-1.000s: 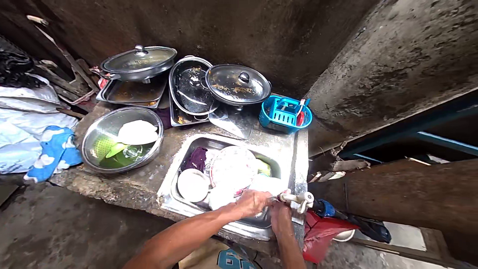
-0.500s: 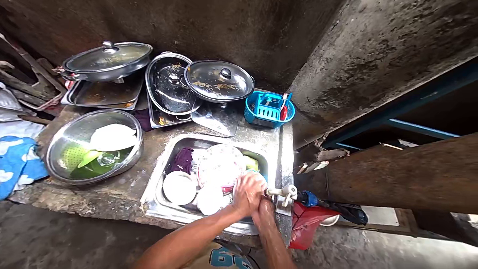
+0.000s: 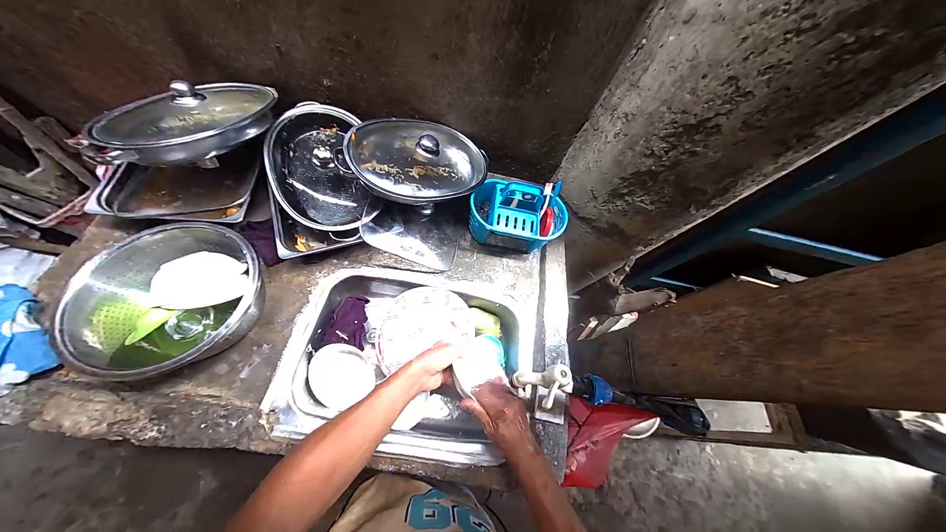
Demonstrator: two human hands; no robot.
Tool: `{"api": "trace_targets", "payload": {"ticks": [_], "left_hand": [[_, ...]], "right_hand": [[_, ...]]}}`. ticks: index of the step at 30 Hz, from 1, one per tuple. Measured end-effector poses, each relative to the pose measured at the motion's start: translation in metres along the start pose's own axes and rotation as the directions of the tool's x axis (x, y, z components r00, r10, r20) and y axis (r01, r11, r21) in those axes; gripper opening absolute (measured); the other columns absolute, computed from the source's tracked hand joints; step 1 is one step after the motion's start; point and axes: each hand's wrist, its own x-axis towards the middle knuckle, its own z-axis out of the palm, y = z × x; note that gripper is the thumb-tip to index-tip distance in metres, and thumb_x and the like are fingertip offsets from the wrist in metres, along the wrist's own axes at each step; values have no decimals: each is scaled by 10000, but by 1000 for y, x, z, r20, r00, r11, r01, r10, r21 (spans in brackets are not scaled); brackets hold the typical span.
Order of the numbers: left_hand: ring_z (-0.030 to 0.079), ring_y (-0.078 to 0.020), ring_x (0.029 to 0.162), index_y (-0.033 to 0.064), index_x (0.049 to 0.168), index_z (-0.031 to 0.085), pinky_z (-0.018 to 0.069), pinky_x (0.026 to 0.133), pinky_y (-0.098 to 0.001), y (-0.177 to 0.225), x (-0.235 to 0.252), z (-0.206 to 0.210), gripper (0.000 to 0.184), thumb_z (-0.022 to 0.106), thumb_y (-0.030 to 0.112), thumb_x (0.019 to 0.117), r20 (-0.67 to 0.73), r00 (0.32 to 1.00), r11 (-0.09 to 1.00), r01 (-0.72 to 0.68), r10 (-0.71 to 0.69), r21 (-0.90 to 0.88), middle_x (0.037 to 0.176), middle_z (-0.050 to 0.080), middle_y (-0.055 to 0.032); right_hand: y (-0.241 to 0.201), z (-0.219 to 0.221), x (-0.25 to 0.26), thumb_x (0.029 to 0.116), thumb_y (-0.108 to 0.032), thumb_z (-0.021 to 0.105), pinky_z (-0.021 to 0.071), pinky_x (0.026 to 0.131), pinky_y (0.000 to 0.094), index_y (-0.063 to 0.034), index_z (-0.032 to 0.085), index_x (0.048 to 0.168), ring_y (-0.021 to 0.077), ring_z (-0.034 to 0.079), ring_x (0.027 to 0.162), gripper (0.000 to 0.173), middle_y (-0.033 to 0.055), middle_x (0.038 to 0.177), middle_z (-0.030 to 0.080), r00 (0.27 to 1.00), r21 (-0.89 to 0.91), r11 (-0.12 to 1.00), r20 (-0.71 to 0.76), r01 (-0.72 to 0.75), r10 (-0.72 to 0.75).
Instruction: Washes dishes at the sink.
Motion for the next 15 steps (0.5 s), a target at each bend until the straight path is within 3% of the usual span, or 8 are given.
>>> {"api": "trace_targets", "payload": {"ticks": [1,3,4,6,7,9,11,15], "left_hand": [[670,-224,828,-8,1248,512,584,713,-401,-4,1,-7,259,512,34,993,-81,997,999,-8,11,37,990,653,-148],[641,-284,1031,-44,1365,480,561,865,-457,-18,5,-14,407,569,-11,970,-242,967,993,-61,84,103,1194,617,-225],[595,-321,1160,-55,1414,452,523,958,-486,-24,5,-13,445,561,3,986,-306,943,985,-92,133,146,1310,567,-258],[509,-364,1318,-59,1461,412,452,1075,-522,-35,6,-10,489,558,45,1006,-367,910,972,-129,195,198,1440,485,-291],[536,-363,1295,-68,1427,450,467,1067,-518,-40,7,-8,482,605,54,988,-379,897,963,-153,230,222,1405,519,-291],[614,-333,1194,-85,1317,560,504,1034,-484,-41,12,-5,460,711,114,931,-318,889,898,-192,330,395,1271,620,-267],[631,-357,1195,-44,1310,614,476,1061,-521,-23,10,-2,522,726,310,944,-177,921,677,-116,348,727,1240,661,-249],[597,-387,1257,50,1465,498,477,1019,-595,5,-1,23,749,661,557,938,60,919,170,-135,389,976,1388,601,-200]], "right_hand": [[4,-2,0,1000,-403,622,548,997,528,-121,805,979,291,705,1125,337,85,1098,767,999,-25,999,16,40,-39],[8,-1,-1,984,-453,620,294,1183,646,-147,800,1143,398,481,1414,389,157,1403,636,1000,26,1000,-13,-10,11],[8,1,-2,995,-489,571,228,1222,632,-84,742,1258,413,380,1482,512,217,1507,525,996,51,996,-48,-73,75],[-1,2,-1,1021,-471,501,247,1263,472,70,465,1492,347,294,1535,718,273,1620,325,944,158,938,-70,-309,322],[-9,2,2,1029,-371,530,268,1255,413,103,359,1532,314,311,1531,712,276,1626,308,879,267,856,-59,-443,473],[-22,1,13,1025,-137,570,394,1161,366,69,384,1522,240,483,1406,569,225,1540,463,670,536,559,17,-633,742],[-23,5,18,1012,-52,541,560,861,406,75,505,1340,246,645,1013,354,225,1176,618,488,681,264,157,-683,859],[-12,7,17,1059,-100,520,584,796,393,50,514,1303,227,675,935,286,196,1096,651,481,796,93,264,-598,836]]}}
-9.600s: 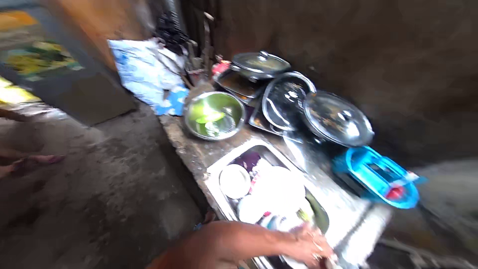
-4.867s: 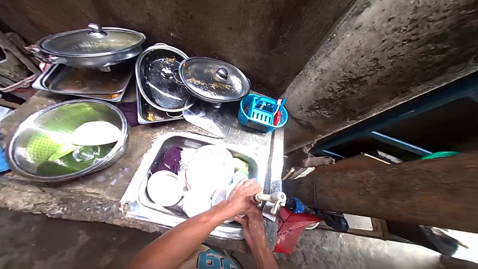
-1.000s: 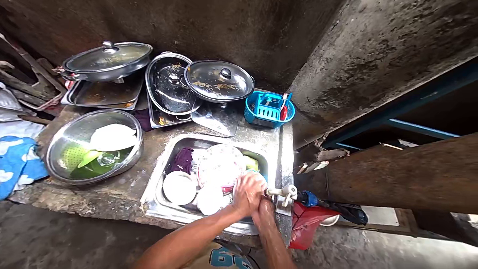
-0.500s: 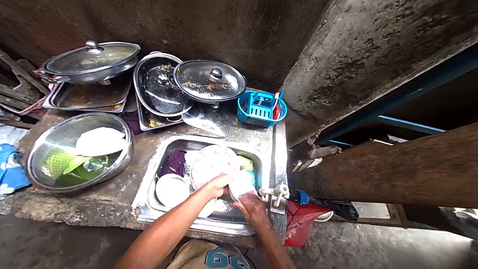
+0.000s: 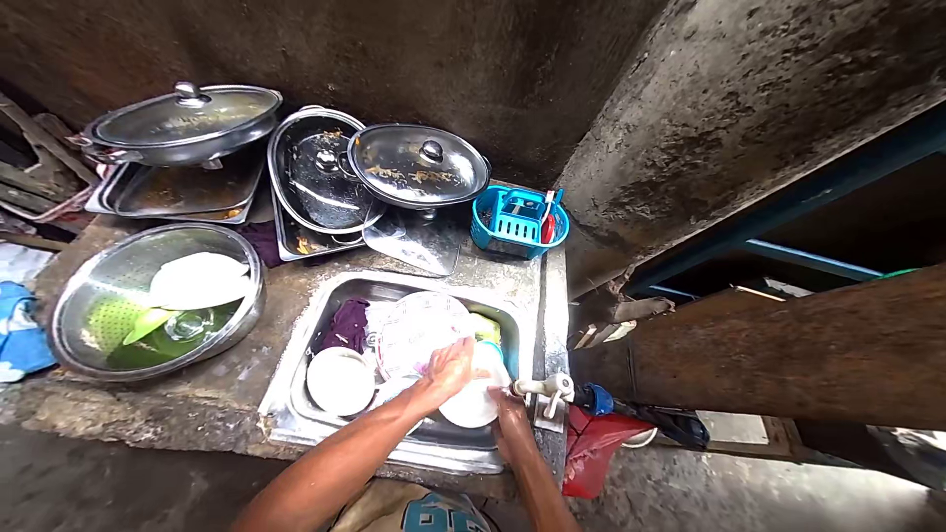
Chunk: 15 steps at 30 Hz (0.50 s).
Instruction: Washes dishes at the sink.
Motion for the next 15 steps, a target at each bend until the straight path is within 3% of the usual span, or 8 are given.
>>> {"api": "trace_targets", "payload": {"ticks": [1,3,5,7,9,11,13,15], "left_hand": [[490,-378,1384,44,1518,435,414,1099,-591,3,0,7,775,619,553,963,-64,994,995,-84,87,45,1514,495,-193],[195,-393,1562,-17,1593,289,164,1237,-631,4,-1,31,808,457,531,1023,-198,941,960,-254,273,117,1668,247,-234],[228,-392,1554,-42,1571,332,195,1240,-607,6,-14,50,718,410,449,1054,-253,884,919,-368,392,138,1651,280,-248],[350,-317,1515,26,1566,383,316,1212,-525,10,-35,51,634,360,439,1086,-79,904,906,-412,419,93,1632,366,-175],[427,-313,1470,38,1540,428,374,1168,-510,1,-48,52,637,396,475,1078,48,857,850,-515,513,109,1598,426,-173],[497,-324,1416,65,1493,503,404,1134,-550,-18,-46,50,499,495,325,1067,42,805,789,-589,592,177,1534,516,-149],[445,-376,1448,40,1447,553,276,1202,-626,-34,-36,40,435,530,105,1017,42,832,806,-547,553,226,1526,515,-181],[355,-405,1498,-35,1454,513,175,1228,-648,-36,-33,30,452,481,50,1012,93,875,826,-481,476,293,1566,442,-238]], "right_hand": [[2,0,3,1078,-105,480,587,818,373,37,499,1334,201,674,966,293,177,1131,650,999,85,996,0,39,-39],[4,3,9,1100,-108,407,568,859,349,17,481,1371,168,643,1014,307,146,1173,626,997,215,973,-20,81,-79],[9,3,15,1094,-80,386,558,818,317,-2,497,1311,130,628,944,256,100,1084,618,993,289,950,-46,115,-106],[14,0,19,1070,-54,368,537,706,270,-29,520,1195,84,601,812,198,49,951,601,990,283,950,-85,133,-113],[15,-2,19,1093,-80,361,529,746,300,14,516,1271,114,594,867,254,95,1024,596,990,232,966,-113,109,-84],[22,-3,28,1117,-151,327,541,844,364,-8,471,1340,169,601,995,302,129,1138,589,994,305,949,-84,86,-63],[30,-3,37,1126,-241,352,557,916,442,-24,460,1400,236,624,1106,365,175,1246,604,996,362,928,-61,82,-64],[33,2,41,1117,-288,393,555,948,477,-39,472,1425,262,633,1149,404,187,1289,618,996,397,915,-60,79,-60]]}}
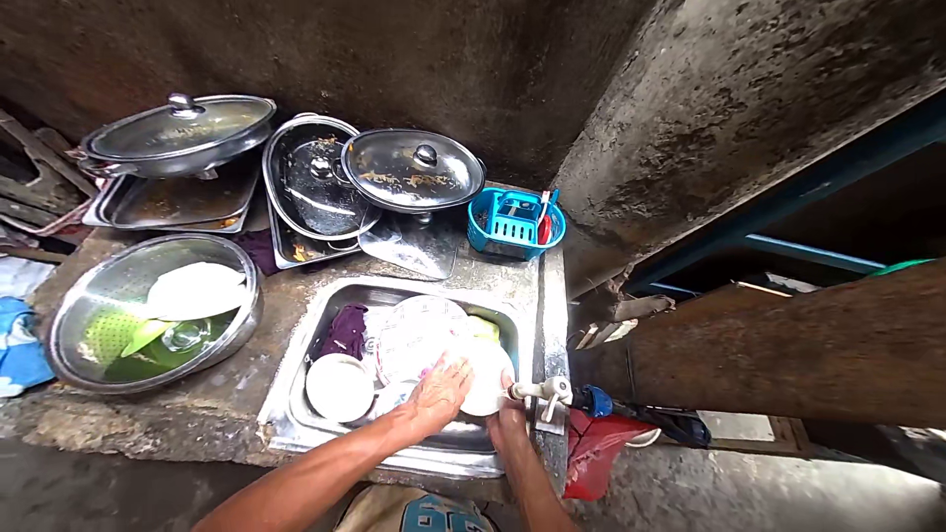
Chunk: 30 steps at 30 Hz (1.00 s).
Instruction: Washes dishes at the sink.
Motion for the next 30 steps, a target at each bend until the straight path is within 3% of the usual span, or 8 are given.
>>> {"api": "trace_targets", "payload": {"ticks": [5,7,9,13,16,21,26,30], "left_hand": [[707,-352,1032,47,1132,722,528,946,-532,13,-7,-8,289,485,197,1064,-126,989,980,-103,82,-171,1070,742,-169],[708,-349,1037,5,1135,713,537,938,-552,8,-7,-25,374,484,294,1074,-133,987,901,22,-88,-433,1056,735,-193],[687,-295,1039,-35,1179,687,521,971,-496,-2,-5,-42,380,515,285,1067,-151,908,667,167,-392,-726,1061,715,-201],[603,-199,1199,-58,1279,628,471,1057,-388,-25,-5,-55,392,442,237,1099,-160,616,211,10,-772,-977,1272,653,-185],[631,-190,1150,-55,1291,608,524,1004,-384,-37,-26,-79,394,434,251,1112,-102,535,78,-68,-839,-995,1253,656,-171],[659,-175,1012,-36,1282,591,567,902,-378,-76,-108,-146,369,455,257,1105,-150,373,88,-178,-916,-980,1133,670,-140],[644,-235,1111,34,1364,544,550,953,-466,-149,-207,-215,449,474,383,1091,-212,19,200,-259,-977,-945,1255,635,-151],[612,-269,1219,53,1446,485,540,993,-511,-225,-265,-221,589,583,458,1028,-116,-258,193,-296,-959,-935,1377,583,-165]], "right_hand": [[-7,1,-6,1128,-422,236,566,770,430,-58,459,1362,236,643,945,486,143,1116,622,996,25,996,23,-91,90],[-13,3,-8,1133,-372,174,561,626,461,-36,455,1274,257,635,764,460,138,962,605,996,-53,996,48,-75,78],[-12,-1,-4,1118,-230,278,595,689,403,20,548,1283,224,687,860,403,136,1042,667,995,-273,959,70,82,-65],[-9,8,8,999,-34,529,444,1116,466,130,618,1289,374,605,1268,345,300,1314,633,875,-825,399,215,400,-433],[-2,11,23,970,-78,553,344,1195,513,81,504,1448,414,436,1443,506,297,1536,444,865,-926,-13,356,376,-352],[-1,36,39,970,-155,630,314,1214,514,51,171,1606,427,288,1521,811,288,1664,185,949,-945,-224,275,238,-153],[5,45,45,872,-182,769,440,1092,579,15,305,1579,483,476,1366,868,318,1490,459,960,-936,-320,214,148,-182],[-4,48,32,965,-184,642,467,1071,562,-10,490,1463,398,542,1340,549,265,1482,499,997,-934,-352,69,54,-29]]}}
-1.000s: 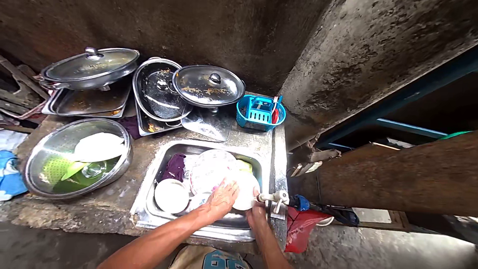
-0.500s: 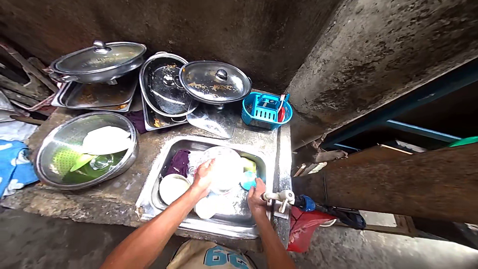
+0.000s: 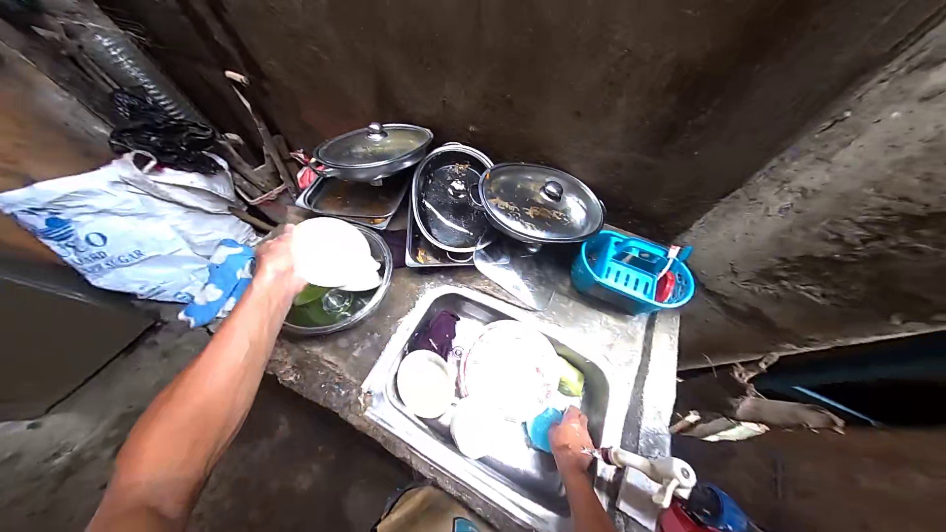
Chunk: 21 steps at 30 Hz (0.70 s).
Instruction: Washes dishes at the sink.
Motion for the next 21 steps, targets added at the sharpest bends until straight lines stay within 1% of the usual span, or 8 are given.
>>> {"api": "trace_targets", "payload": {"ticks": [2,5,11,14,16,18,20,21], "left_hand": [[567,-279,1286,48,1495,428,517,1026,-513,-12,20,-7,608,584,417,1037,-85,994,998,62,-64,-24,1448,526,-173],[512,-263,1318,35,1506,395,475,1047,-481,-23,21,-2,521,548,272,1068,-114,982,987,142,-150,-74,1490,471,-175],[606,-245,1147,32,1423,455,547,925,-445,-51,40,4,418,554,116,1026,-1,977,960,208,-211,-186,1335,567,-165],[654,-190,895,44,1383,498,584,757,-352,-59,64,-4,411,609,155,1003,2,972,964,234,-236,130,1156,617,-138],[554,-95,661,96,1294,564,516,603,-259,-59,67,-11,348,647,212,977,-28,984,885,170,-176,434,950,579,-54],[566,-144,805,86,1317,588,509,722,-346,-53,57,-18,369,644,216,977,-7,999,792,40,-46,610,1097,609,-104],[610,-307,1120,5,1353,571,498,955,-524,-49,38,-23,421,614,158,962,107,974,738,-221,199,637,1297,604,-230],[598,-336,1183,2,1384,545,482,1006,-532,-48,20,-21,434,576,169,985,206,930,704,-365,304,609,1353,578,-244]], "right_hand": [[2,-1,-3,1001,-236,591,472,1055,569,-31,588,1390,374,553,1334,440,238,1463,535,996,-26,999,85,-20,22],[7,3,-14,1027,-281,556,478,1032,575,-8,607,1346,389,568,1311,424,255,1422,562,996,-4,999,85,-37,37],[9,-9,-50,1025,-236,546,492,1038,561,5,392,1512,405,613,1257,564,282,1368,594,995,26,996,59,-82,80],[26,-11,-59,1013,-175,554,471,1059,580,-24,527,1447,410,616,1248,459,261,1330,632,996,194,980,-89,33,-16],[36,-9,-59,1016,-222,580,454,1078,568,-4,599,1382,396,614,1249,426,260,1308,647,987,346,936,-159,59,-3],[40,-10,-58,1027,-284,600,530,970,546,-7,621,1343,360,676,1101,421,248,1222,674,990,550,835,-114,-3,79],[43,-9,-58,1046,-343,592,580,667,481,-9,635,1273,304,676,750,406,221,1017,680,991,753,658,-75,-20,115],[42,-9,-58,1053,-338,582,564,547,427,-16,635,1240,259,642,621,375,193,927,672,991,838,546,-65,-8,114]]}}
